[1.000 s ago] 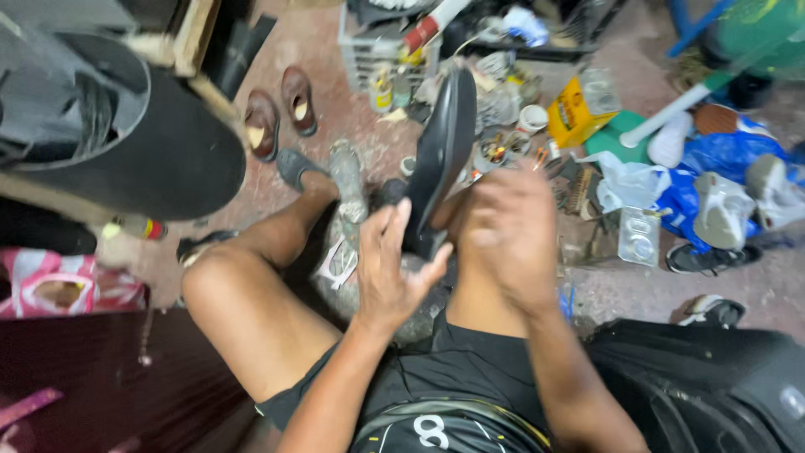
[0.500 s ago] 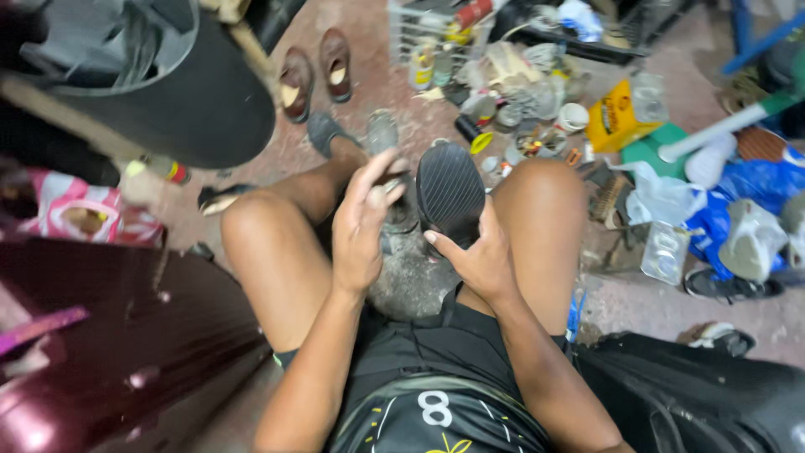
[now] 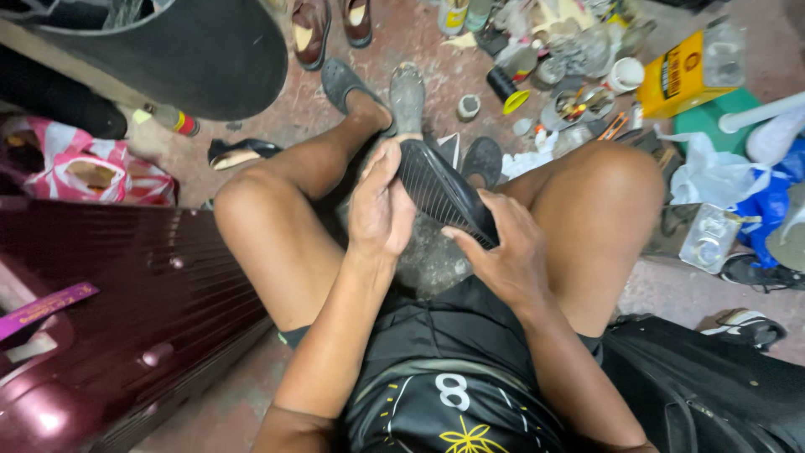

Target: The person sits on the floor and repairs a black slip-on shoe. They hammer the sole, remove the insole, apply a patch to the sole, and hammer it again to secure the repair.

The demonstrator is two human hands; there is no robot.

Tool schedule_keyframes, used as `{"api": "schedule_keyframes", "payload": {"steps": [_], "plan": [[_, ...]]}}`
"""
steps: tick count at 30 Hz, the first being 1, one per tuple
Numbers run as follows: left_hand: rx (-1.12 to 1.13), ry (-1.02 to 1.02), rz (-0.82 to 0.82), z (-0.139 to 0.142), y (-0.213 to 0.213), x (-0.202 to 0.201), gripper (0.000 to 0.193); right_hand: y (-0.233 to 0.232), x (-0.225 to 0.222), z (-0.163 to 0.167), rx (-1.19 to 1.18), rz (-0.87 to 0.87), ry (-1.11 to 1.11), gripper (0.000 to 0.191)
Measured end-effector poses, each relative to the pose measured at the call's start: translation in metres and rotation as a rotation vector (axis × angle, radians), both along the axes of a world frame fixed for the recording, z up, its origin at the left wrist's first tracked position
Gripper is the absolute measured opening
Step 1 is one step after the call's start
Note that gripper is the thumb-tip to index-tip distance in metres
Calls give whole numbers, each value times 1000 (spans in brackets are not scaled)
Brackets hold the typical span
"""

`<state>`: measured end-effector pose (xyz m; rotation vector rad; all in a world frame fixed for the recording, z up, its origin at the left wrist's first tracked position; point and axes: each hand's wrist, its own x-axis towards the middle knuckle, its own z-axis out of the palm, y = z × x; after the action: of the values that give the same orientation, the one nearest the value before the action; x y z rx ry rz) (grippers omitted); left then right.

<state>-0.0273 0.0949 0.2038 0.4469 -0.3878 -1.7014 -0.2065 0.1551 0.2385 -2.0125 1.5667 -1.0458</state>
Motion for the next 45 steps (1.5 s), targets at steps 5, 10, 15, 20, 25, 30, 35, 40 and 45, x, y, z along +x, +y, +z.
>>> {"api": "schedule_keyframes", "payload": {"steps": [5,10,15,20,25,30,35,40,45], "plan": [[92,193,-17,-14,-14,11,28,-6,-4,0,22,83,-32,54],[88,419,50,-28,-28,31,25,-16,-19,-20,259,153,-406,59],[146,461,151,-50,-36,38,27,-20,-20,-51,834,209,-1417,56],[156,388,217,-68,-35,30,27,-26,-21,-61,842,89,-1348,47],[132,49,279,-66,-34,31,24,-33,-28,-75,974,18,-1355,54],[55,-245,250,-52,-30,36,15,-30,-35,-92,1115,30,-1351,70],[-86,-764,440,-34,-18,30,9,-31,-29,-84,1071,59,-1357,90],[-103,-844,429,-16,-7,29,15,-31,-20,-62,807,92,-1396,89],[-190,-794,193,4,3,44,21,-26,-26,-56,537,59,-1281,92]]}}
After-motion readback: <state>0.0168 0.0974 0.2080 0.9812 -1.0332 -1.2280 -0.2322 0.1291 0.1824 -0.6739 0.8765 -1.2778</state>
